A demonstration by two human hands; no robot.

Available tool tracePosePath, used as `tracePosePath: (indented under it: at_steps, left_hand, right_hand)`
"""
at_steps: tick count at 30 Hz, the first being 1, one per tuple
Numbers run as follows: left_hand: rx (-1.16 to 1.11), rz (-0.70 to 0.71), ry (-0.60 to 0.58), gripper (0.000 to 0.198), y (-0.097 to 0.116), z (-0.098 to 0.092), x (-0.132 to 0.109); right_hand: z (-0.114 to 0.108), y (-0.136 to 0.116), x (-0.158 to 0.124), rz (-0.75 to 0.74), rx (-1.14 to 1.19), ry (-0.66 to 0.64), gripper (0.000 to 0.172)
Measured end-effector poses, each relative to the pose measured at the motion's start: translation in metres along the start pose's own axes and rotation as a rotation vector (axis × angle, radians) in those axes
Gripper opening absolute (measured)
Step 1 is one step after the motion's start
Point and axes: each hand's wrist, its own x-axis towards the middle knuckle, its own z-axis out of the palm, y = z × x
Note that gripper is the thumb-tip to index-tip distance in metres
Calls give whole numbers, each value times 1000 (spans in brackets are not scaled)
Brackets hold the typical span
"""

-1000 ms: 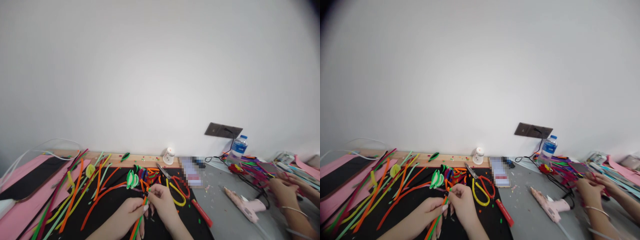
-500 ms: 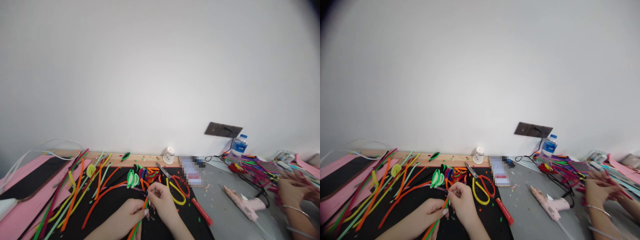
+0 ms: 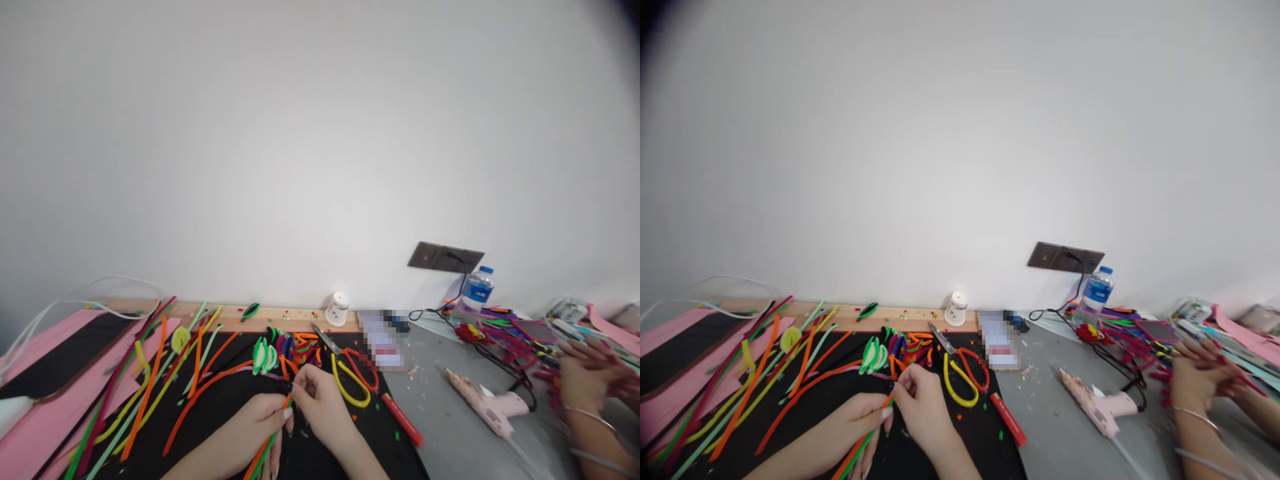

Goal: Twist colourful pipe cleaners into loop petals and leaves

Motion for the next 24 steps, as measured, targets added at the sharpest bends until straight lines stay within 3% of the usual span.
tracePosePath:
  at_steps: [6, 15, 24]
  left_hand:
    - [13, -24, -22, 29, 0, -4, 0]
    - [93, 27, 41, 25, 0, -8, 3]
    - [131, 18, 19, 29, -10, -17, 5]
  right_hand:
    - [-6, -5, -3, -192, -314, -35, 21]
    - [-1, -6, -7, -206, -327, -137, 21]
    - [-5, -10, -7, -248, -381, -197, 25]
